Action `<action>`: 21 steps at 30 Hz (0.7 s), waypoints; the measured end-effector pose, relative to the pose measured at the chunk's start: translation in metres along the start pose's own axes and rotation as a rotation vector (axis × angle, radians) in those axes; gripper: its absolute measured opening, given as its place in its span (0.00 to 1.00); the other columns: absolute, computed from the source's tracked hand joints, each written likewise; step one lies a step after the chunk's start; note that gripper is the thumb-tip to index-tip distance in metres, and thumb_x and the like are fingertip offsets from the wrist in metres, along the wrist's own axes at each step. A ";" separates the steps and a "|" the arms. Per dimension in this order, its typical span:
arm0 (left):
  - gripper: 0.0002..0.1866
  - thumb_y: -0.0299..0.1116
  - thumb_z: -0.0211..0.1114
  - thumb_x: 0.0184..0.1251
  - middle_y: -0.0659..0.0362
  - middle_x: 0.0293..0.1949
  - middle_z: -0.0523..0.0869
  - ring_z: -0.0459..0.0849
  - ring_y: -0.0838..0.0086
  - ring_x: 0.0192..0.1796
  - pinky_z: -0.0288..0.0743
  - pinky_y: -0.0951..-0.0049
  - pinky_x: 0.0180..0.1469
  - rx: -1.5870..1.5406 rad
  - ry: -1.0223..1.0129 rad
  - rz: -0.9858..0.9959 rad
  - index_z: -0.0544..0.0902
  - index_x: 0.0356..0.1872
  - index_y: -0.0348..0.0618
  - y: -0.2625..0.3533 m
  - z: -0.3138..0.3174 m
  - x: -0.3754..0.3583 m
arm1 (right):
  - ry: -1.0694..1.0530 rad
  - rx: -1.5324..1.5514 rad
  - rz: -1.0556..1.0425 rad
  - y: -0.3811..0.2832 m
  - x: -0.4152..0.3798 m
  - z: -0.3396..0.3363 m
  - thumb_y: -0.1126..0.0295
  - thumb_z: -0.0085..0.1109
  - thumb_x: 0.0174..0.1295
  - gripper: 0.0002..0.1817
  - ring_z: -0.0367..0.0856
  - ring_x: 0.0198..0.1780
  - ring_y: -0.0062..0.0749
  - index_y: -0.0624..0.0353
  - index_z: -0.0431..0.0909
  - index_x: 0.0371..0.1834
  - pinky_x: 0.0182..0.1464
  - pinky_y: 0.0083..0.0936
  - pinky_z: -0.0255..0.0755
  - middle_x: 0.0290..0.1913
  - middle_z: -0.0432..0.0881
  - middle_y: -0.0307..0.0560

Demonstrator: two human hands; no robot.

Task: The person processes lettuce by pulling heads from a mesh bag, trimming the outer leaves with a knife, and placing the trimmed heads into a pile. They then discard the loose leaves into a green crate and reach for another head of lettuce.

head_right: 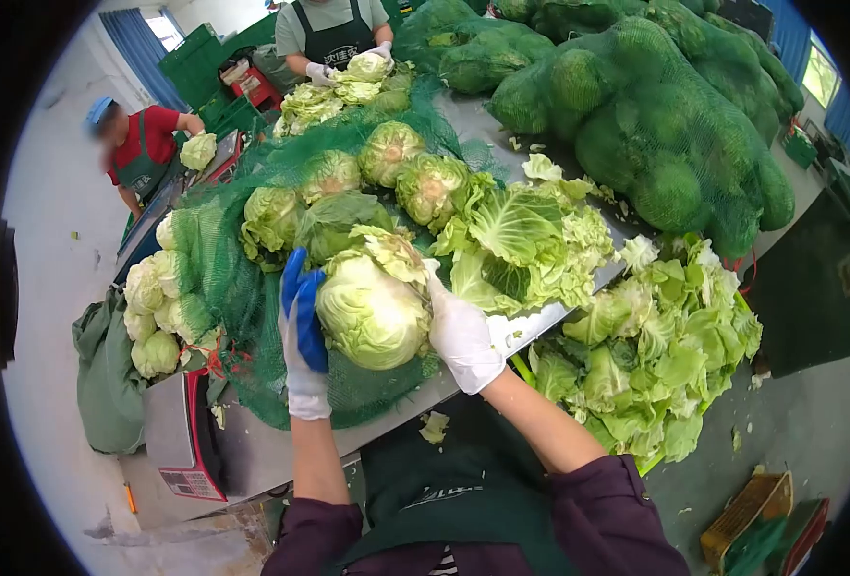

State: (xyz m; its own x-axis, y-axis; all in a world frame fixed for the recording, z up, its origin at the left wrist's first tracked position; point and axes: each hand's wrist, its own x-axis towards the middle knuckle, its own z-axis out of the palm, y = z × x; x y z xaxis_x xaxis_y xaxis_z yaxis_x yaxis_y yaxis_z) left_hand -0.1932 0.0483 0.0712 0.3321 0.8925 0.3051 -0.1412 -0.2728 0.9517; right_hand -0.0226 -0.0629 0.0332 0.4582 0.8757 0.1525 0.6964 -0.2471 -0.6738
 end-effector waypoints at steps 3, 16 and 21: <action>0.31 0.31 0.66 0.63 0.56 0.67 0.68 0.66 0.70 0.68 0.60 0.72 0.70 0.107 -0.142 0.074 0.67 0.67 0.42 -0.021 0.024 0.031 | 0.105 -0.068 -0.139 0.012 0.023 0.000 0.80 0.44 0.56 0.29 0.81 0.32 0.55 0.57 0.67 0.65 0.35 0.43 0.75 0.30 0.81 0.62; 0.34 0.33 0.72 0.53 0.50 0.64 0.72 0.67 0.56 0.67 0.60 0.59 0.68 0.354 -0.127 0.237 0.72 0.64 0.41 -0.050 0.036 -0.011 | -0.475 0.141 0.202 0.077 0.102 -0.043 0.49 0.52 0.66 0.26 0.79 0.21 0.34 0.63 0.72 0.53 0.35 0.37 0.75 0.24 0.80 0.53; 0.34 0.34 0.71 0.53 0.48 0.60 0.74 0.69 0.53 0.63 0.63 0.57 0.65 0.576 -0.088 0.266 0.71 0.65 0.44 -0.043 0.055 -0.011 | -0.012 0.019 0.066 0.022 0.013 -0.043 0.48 0.40 0.71 0.31 0.81 0.29 0.57 0.59 0.63 0.68 0.36 0.46 0.73 0.30 0.82 0.64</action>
State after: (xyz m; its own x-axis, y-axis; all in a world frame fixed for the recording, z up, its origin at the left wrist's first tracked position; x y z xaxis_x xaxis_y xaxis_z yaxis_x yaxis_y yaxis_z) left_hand -0.1395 0.0309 0.0290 0.4333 0.7415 0.5122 0.2864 -0.6522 0.7019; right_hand 0.0222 -0.0745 0.0512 0.4962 0.8627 0.0982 0.6540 -0.2970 -0.6957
